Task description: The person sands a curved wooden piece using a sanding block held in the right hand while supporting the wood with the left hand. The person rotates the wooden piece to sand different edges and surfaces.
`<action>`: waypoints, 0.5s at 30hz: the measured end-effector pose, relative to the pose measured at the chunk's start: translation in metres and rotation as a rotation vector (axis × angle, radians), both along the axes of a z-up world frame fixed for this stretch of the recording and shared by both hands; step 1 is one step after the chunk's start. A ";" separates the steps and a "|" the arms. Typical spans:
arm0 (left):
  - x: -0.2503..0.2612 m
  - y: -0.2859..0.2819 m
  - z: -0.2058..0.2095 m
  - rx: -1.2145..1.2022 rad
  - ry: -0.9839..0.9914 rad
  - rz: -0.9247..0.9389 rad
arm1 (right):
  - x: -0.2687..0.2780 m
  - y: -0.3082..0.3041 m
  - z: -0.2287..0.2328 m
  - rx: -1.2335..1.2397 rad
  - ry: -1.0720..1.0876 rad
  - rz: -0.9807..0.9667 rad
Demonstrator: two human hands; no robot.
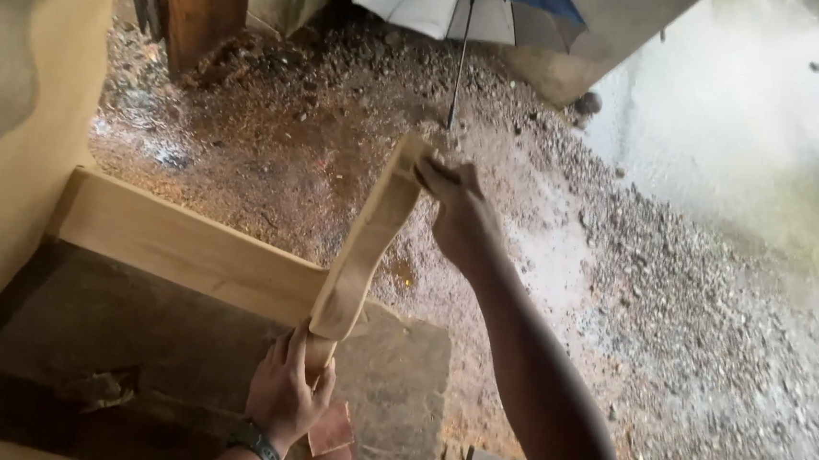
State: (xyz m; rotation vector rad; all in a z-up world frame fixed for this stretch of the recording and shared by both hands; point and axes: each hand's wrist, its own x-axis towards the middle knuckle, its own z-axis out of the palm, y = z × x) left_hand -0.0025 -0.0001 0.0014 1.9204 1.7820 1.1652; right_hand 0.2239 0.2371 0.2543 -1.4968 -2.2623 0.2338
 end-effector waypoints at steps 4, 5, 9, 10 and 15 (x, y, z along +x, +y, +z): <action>-0.002 -0.004 0.007 -0.049 -0.031 -0.011 | -0.007 0.029 -0.019 0.214 -0.104 -0.057; -0.001 -0.004 0.010 -0.044 -0.028 -0.010 | -0.008 0.017 -0.008 0.219 -0.101 -0.056; -0.004 -0.001 0.005 -0.077 -0.063 -0.035 | 0.004 -0.004 0.005 -0.066 0.074 0.045; -0.003 -0.003 0.002 -0.089 -0.069 -0.052 | 0.015 -0.005 0.003 -0.107 0.075 0.077; -0.006 0.000 0.003 -0.076 -0.056 -0.063 | 0.002 0.023 0.000 0.120 -0.095 0.048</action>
